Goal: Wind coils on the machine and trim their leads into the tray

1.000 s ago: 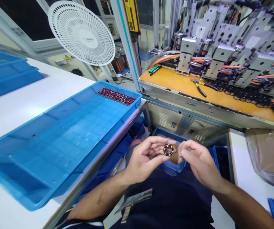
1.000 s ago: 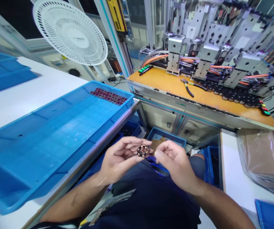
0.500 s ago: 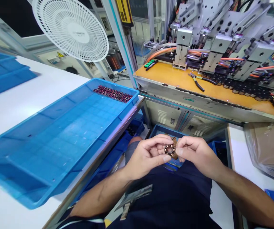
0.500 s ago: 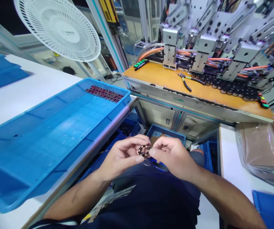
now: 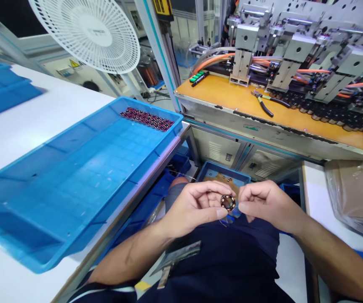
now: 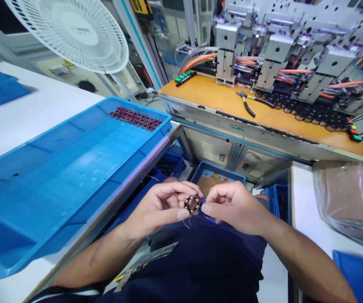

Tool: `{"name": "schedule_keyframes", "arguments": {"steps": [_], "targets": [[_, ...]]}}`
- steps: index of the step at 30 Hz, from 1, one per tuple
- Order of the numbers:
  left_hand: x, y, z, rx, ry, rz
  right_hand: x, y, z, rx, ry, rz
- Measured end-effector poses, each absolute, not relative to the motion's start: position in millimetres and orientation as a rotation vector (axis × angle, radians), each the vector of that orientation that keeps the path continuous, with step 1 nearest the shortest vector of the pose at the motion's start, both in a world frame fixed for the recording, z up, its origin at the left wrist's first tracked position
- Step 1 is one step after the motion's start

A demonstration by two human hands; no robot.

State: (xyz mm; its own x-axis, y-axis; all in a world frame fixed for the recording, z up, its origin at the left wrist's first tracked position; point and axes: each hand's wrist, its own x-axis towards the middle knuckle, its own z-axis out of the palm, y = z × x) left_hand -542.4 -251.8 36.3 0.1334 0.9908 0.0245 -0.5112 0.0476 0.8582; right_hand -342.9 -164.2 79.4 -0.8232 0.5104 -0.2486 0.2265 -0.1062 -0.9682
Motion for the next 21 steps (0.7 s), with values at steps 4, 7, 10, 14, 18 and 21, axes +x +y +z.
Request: {"name": "schedule_keyframes", "arguments": {"steps": [4,7,10,14,18,21], "targets": [[-546,-252,39,0.758,0.773,1.096,-337,-145,92,-0.67,-2.155,1.774],[-545,-251,41,0.728,0.731,0.997,-349,-137,97,-0.412,-2.22,1.628],[-542,-252,43,0.703,0.667,0.935,-364,-136,95,-0.222,-2.266,1.609],[-541,-254,44,0.699,0.653,0.928,-373,-141,93,-0.262,-2.258,1.528],[-543,-255,40,0.732,0.707,1.051,-367,-150,96,-0.602,-2.175,1.469],[-543,-256,37,0.778,0.67,1.186,-358,-159,98,-0.864,-2.084,1.509]]}}
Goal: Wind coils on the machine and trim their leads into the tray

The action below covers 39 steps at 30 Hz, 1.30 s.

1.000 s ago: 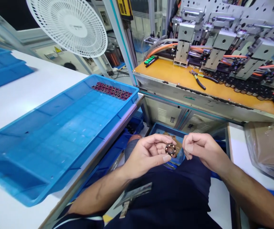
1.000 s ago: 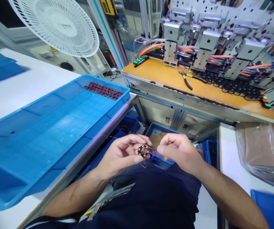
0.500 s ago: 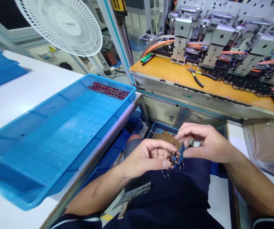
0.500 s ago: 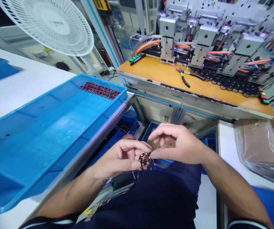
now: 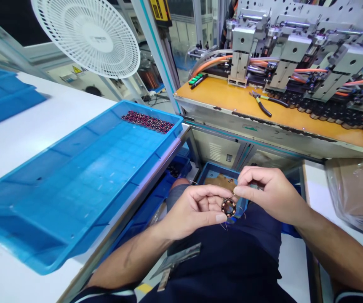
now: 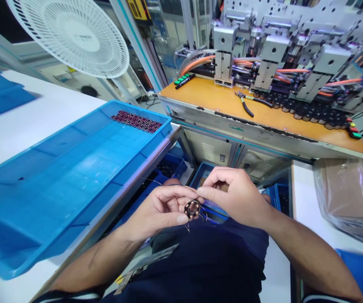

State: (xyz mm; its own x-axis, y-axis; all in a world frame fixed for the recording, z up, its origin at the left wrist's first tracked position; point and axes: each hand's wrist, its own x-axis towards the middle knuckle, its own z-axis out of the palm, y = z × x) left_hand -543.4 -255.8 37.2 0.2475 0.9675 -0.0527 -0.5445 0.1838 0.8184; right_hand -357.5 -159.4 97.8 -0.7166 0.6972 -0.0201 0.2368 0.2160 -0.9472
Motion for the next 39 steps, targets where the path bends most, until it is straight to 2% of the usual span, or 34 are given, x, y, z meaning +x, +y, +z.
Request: {"name": "schedule_keyframes", "arguments": {"steps": [6,10,21,35,39], "targets": [[-541,-255,40,1.078,0.73,1.323,-345,-173,103,-1.125,-1.96,1.831],[-541,-256,41,1.105,0.728,1.325,-346,-175,110,-1.132,-1.999,1.885],[-538,-257,37,0.917,0.611,1.299,-345,-185,114,-0.892,-2.215,1.619],[-537,-254,41,1.05,0.591,1.331,-342,-191,111,-0.787,-2.249,1.549],[-539,-254,42,1.03,0.611,1.315,-327,-186,113,-0.52,-2.503,1.422]]}}
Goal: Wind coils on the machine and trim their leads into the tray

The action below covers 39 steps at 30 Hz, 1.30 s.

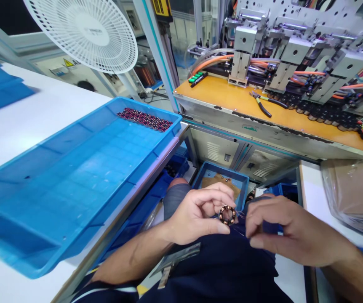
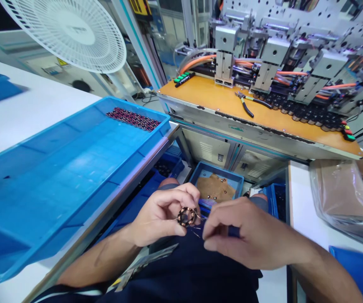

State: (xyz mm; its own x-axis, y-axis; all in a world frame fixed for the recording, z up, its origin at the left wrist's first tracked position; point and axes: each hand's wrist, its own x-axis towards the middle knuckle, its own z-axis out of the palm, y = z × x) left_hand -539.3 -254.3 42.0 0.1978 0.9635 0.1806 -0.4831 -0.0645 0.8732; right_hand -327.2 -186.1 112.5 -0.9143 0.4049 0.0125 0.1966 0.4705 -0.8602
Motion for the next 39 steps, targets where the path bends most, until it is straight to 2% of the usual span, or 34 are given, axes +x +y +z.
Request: {"name": "schedule_keyframes", "arguments": {"steps": [5,11,21,31,39], "targets": [[-540,-253,44,0.849,0.485,1.217,-322,-178,104,-0.335,-2.492,0.711],[-536,-252,41,0.694,0.387,1.129,-340,-178,101,-0.093,-2.472,0.486],[-539,-252,41,0.742,0.468,1.121,-342,-178,96,-0.102,-2.399,0.409],[-534,-252,37,1.133,0.651,1.468,-354,-203,71,-0.436,-2.077,0.524],[-548,-256,40,1.107,0.772,1.116,-356,-206,66,-0.392,-2.03,0.461]]}}
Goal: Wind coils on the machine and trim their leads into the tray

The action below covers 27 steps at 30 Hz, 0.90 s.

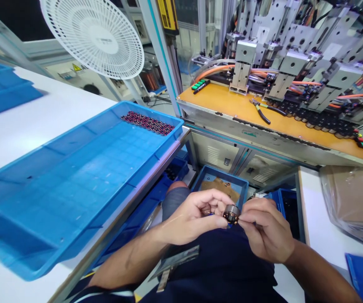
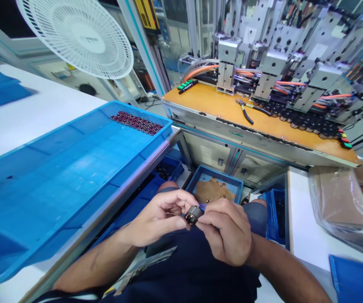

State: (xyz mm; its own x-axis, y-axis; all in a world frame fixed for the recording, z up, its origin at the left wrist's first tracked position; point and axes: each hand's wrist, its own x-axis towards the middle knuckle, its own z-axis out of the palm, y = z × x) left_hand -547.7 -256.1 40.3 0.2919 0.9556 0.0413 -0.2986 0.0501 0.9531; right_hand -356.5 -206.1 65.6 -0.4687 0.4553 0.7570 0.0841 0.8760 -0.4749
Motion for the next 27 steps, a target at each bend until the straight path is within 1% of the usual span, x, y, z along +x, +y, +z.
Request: {"name": "schedule_keyframes", "arguments": {"steps": [11,16,20,24,27], "targets": [[-541,-259,39,0.991,0.591,1.285,-357,-211,67,-0.5,-2.048,0.391],[-543,-256,39,1.032,0.451,1.405,-357,-211,66,-0.547,-2.039,0.437],[-540,-255,36,0.992,0.377,1.44,-354,-211,65,-0.498,-2.056,0.478],[-534,-252,32,0.857,0.246,1.377,-347,-210,66,-0.407,-2.123,0.358],[-533,-249,29,0.785,0.34,1.192,-342,-207,69,-0.339,-2.207,0.2]]}}
